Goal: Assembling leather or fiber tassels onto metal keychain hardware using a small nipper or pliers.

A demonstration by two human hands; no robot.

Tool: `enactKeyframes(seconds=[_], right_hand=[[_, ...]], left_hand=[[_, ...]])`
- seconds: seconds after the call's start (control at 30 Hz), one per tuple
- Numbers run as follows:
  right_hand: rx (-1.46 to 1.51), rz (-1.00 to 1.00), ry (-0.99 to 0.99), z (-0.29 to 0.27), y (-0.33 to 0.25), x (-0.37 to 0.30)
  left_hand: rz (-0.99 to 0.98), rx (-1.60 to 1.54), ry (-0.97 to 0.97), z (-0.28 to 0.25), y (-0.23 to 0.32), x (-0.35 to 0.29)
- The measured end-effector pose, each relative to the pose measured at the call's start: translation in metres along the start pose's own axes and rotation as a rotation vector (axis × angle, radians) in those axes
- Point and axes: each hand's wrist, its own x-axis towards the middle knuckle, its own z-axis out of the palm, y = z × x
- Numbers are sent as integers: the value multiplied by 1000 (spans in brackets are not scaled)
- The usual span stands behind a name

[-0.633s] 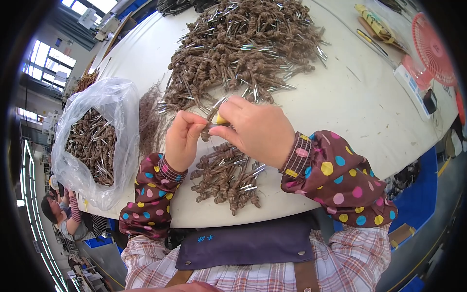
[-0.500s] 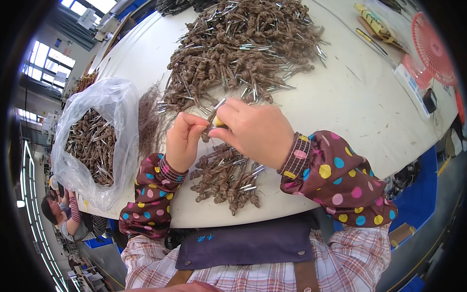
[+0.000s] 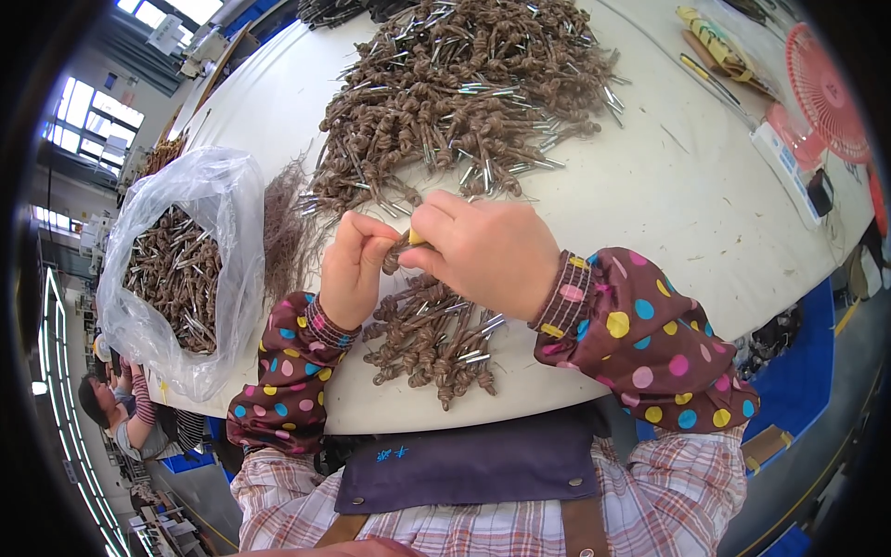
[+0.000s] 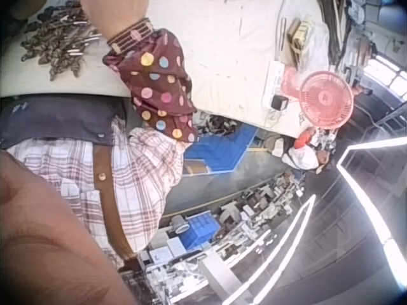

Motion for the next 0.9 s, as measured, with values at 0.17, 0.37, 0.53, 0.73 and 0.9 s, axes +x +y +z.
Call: enactKeyframes(seconds=[0.17,0.37,0.53,0.73,0.9], right_hand=[[287,102,68,-6,19,8],[377,156,-99,-9,23,9],[278,134,-25,-11,25,8],[277,67,49,-10,30,8],[140,-33,21,-16,31,9]], left_hand=[[-83,-304,-95,-1,-10,-2],[-80,-332,-76,-3,-11,-1],[-126,-114,166,-19,-22,22],[-125,45,-198,-34,-24,21],[-271,-349,-498,-26,-16,16]])
